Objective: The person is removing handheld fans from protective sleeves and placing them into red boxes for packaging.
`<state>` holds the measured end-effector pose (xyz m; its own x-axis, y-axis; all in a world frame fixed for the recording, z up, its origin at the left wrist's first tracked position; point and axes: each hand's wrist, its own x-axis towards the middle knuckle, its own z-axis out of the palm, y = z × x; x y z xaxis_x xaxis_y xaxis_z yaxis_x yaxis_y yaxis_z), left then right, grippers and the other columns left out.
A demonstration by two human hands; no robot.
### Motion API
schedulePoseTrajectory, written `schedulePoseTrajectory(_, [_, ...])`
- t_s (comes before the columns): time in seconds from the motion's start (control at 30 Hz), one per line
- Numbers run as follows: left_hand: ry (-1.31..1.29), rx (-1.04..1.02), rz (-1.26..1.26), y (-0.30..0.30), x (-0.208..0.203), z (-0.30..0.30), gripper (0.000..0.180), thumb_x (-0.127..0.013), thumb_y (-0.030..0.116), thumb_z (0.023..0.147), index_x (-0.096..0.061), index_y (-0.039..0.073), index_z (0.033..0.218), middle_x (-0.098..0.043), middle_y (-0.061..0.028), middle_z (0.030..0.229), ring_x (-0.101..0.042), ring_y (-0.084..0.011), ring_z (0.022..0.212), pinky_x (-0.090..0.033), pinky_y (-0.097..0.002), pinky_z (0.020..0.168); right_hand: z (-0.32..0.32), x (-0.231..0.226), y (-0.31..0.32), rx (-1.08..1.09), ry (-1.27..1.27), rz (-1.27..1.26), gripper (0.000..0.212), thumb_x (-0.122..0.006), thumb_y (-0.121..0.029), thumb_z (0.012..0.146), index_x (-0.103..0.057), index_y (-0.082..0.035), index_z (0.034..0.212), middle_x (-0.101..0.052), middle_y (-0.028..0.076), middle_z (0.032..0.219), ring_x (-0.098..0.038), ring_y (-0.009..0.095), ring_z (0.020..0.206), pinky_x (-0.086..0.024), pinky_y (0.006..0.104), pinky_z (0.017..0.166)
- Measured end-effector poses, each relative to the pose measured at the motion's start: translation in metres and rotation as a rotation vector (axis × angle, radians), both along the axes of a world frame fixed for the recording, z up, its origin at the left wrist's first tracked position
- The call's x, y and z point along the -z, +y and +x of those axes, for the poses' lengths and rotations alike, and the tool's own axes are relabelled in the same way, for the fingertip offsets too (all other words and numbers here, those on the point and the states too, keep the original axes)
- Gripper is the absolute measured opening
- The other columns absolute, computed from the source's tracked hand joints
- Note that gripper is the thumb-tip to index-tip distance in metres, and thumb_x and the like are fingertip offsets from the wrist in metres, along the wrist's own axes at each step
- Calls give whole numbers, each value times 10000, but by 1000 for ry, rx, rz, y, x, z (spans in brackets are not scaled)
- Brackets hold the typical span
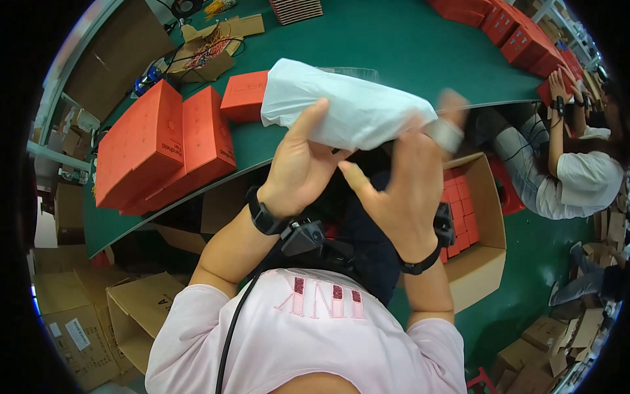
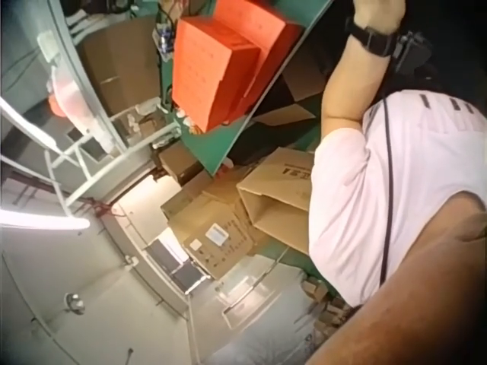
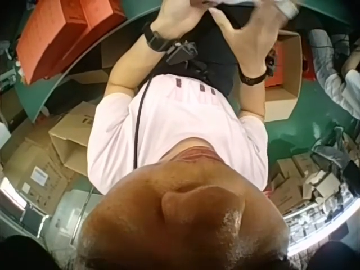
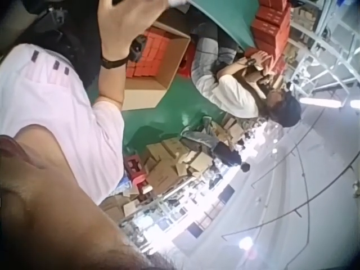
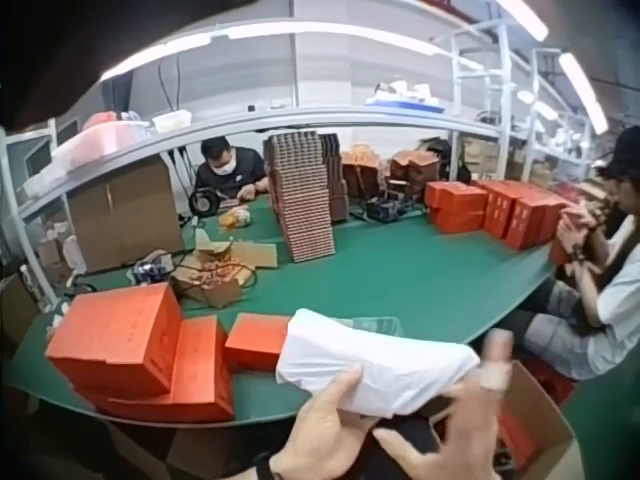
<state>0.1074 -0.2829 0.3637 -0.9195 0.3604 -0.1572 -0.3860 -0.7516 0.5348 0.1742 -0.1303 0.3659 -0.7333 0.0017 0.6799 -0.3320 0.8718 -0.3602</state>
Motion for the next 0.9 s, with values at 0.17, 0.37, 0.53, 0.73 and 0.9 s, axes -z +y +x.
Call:
schedulePoseTrajectory(0.17, [259,-128,-100,-7,4,10,346,-695,210,970,-596,24,1244,-658,-83,1210,-630,-179,1119,-489,-353,971,-17,5,4,-393,-219,-455,314,-701,17,901,-677,47,1213,-735,84,882,-629,168,631,-509,292,590])
schedulePoseTrajectory(0.37, [634,346,-353,-44,2,16,308,-687,142,963,-589,-17,1207,-693,-101,1029,-677,-193,998,-545,-346,872,-6,23,33,-698,-1363,-1554,268,-623,-141,954,-618,50,1143,-709,189,812,-648,232,518,-595,359,567])
schedulePoseTrajectory(0.53, [1249,304,-818,-39,11,1,371,-711,24,868,-591,21,1218,-662,-83,1077,-660,-166,941,-539,-326,823,-4,65,41,-841,-1099,-1297,529,-733,-286,909,-585,-17,1339,-686,121,1173,-659,258,1074,-548,429,939])
schedulePoseTrajectory(0.73, [138,206,-34,-39,-10,-26,389,-545,280,1071,-527,5,1346,-656,-144,1270,-661,-268,1167,-523,-425,1046,-37,25,30,-343,-475,-998,233,-527,-106,1054,-671,15,1191,-714,72,1020,-653,98,715,-550,254,637])
schedulePoseTrajectory(0.9, [-22,46,-3,-38,-30,-20,417,-533,317,1074,-517,16,1362,-636,-141,1324,-619,-297,1244,-479,-459,1111,-27,-3,23,-325,356,-408,342,-776,-35,876,-656,10,1194,-587,235,1311,-619,167,816,-521,248,720])
